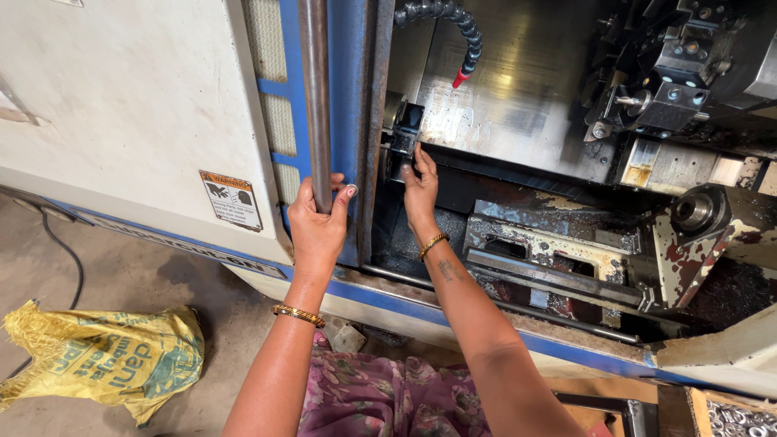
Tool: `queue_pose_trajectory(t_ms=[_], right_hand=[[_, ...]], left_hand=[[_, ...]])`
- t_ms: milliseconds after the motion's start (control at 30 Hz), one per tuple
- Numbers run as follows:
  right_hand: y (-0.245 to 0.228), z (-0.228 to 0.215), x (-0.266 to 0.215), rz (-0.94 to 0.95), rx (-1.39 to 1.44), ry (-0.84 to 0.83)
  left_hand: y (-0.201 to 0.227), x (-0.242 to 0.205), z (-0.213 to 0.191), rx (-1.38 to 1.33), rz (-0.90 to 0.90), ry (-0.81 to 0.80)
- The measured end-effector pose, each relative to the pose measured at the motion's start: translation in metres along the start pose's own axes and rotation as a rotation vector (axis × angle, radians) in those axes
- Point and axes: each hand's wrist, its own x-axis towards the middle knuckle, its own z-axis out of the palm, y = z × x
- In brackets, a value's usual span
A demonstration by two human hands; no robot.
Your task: The person sits on the floor in front of a machine, picks up small metal parts from a cardboard box, and wipes them with a cloth. They open the machine door, place a part inside, close the door, and repeat the wiping process with additional parts.
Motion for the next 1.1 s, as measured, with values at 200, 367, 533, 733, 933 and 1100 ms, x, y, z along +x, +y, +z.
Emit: queue_pose_trajectory(t_ms=[200, 367, 533, 733, 933, 1100], right_hand=[[0.005, 0.003, 0.001, 0.021, 0.079, -0.003], [0.02, 0.01, 0.001, -0.036, 0.123, 0.041], [0.024, 0.012, 0.002, -0.103, 0.084, 0.051], [0.028, 0.009, 0.003, -0.091, 0.053, 0.034], [0.026, 0.009, 0.003, -0.123, 0.078, 0.013], [0.025, 0.006, 0.002, -0.117, 0.072, 0.001]], left_hand=[[-0.001, -0.002, -0.001, -0.035, -0.026, -0.009], [-0.002, 0.0, 0.0, -0.043, -0.015, -0.013], [-0.004, 0.0, 0.001, -0.061, -0.036, -0.018], [-0.006, 0.0, 0.002, -0.032, -0.005, -0.005], [-0.004, 0.0, 0.001, -0.03, -0.008, -0.013], [-0.005, 0.0, 0.001, 0.008, 0.004, -0.009]])
